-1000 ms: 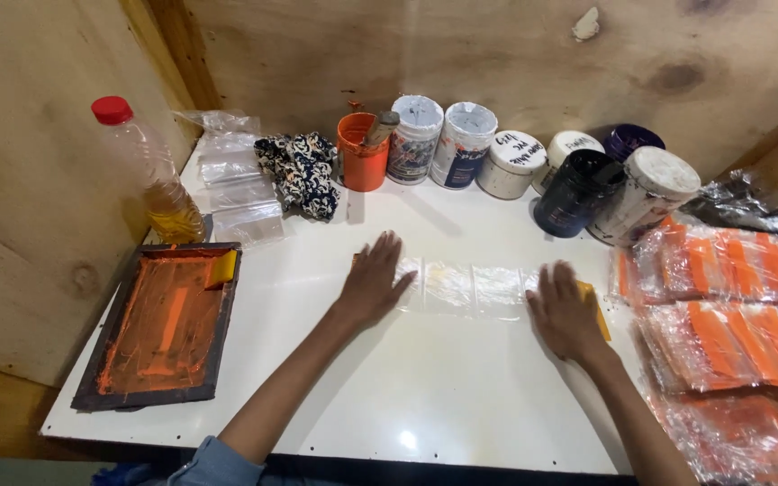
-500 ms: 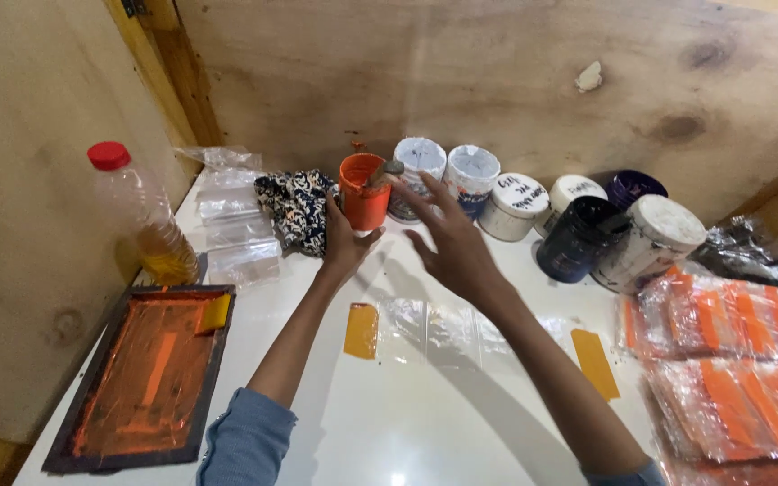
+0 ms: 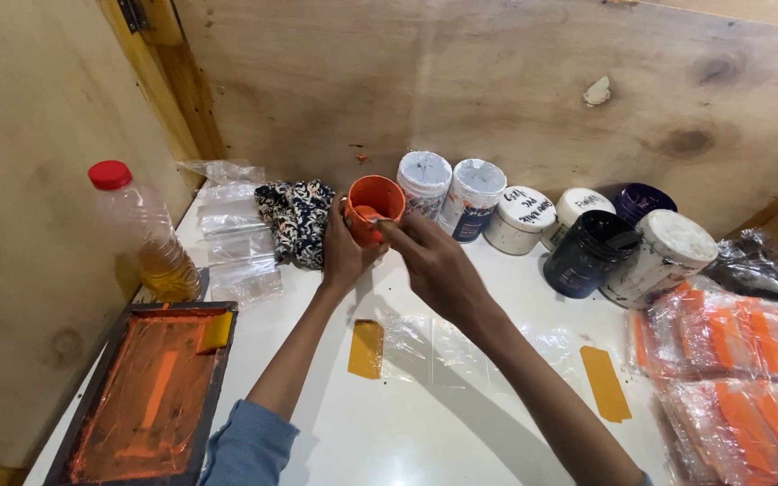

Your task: The person cleans a table with a cloth, then stirs orange paint in a small container using a stick. They then use a yellow sponge to spread the orange paint evenly across a rectangular black tray.

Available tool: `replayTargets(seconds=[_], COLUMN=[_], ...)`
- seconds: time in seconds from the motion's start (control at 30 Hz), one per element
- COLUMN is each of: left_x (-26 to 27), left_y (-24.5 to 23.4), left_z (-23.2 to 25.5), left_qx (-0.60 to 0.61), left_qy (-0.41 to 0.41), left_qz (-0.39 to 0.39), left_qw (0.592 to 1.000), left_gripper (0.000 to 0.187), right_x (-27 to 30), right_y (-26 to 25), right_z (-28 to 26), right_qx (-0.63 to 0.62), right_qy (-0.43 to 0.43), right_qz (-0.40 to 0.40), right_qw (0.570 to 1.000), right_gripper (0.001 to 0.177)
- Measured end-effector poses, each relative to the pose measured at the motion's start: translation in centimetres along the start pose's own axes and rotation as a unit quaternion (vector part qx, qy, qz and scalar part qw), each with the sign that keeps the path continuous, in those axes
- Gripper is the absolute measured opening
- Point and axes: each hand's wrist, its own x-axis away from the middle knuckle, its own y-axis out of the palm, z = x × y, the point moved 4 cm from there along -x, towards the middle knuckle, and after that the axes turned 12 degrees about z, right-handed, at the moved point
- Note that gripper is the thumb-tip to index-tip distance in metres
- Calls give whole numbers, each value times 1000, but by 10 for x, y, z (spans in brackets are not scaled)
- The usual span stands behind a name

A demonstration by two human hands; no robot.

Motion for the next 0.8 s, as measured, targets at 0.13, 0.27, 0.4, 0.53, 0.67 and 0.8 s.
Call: replayTargets(seconds=[0.13, 0.27, 0.4, 0.53, 0.67, 0.8], left_x=[28, 51, 82, 108, 120, 122], left_y=[-26, -41, -61, -81, -87, -90], left_z=[42, 58, 80, 88, 79, 84], left_qx=[-25, -62, -84, -62, -77, -51], left_qy=[132, 250, 285, 301, 286, 293], left_qz=[60, 58, 15, -39, -68, -85], left_qw=[989, 965, 955, 951, 953, 951], left_gripper=[103, 100, 95, 97, 105, 99], right_x=[14, 43, 58, 77, 79, 75], right_y=[-57, -91, -109, -119, -125, -127], right_z=[-16, -23, -60, -77, -82, -91], right_qx=[-27, 82, 186, 277, 305, 320], right_qy=[27, 56, 126, 51, 1, -19], right_qz=[0, -88, -226, -240, -252, -258], right_qw=[999, 991, 948, 929, 919, 911], right_gripper=[17, 17, 28, 23, 27, 33])
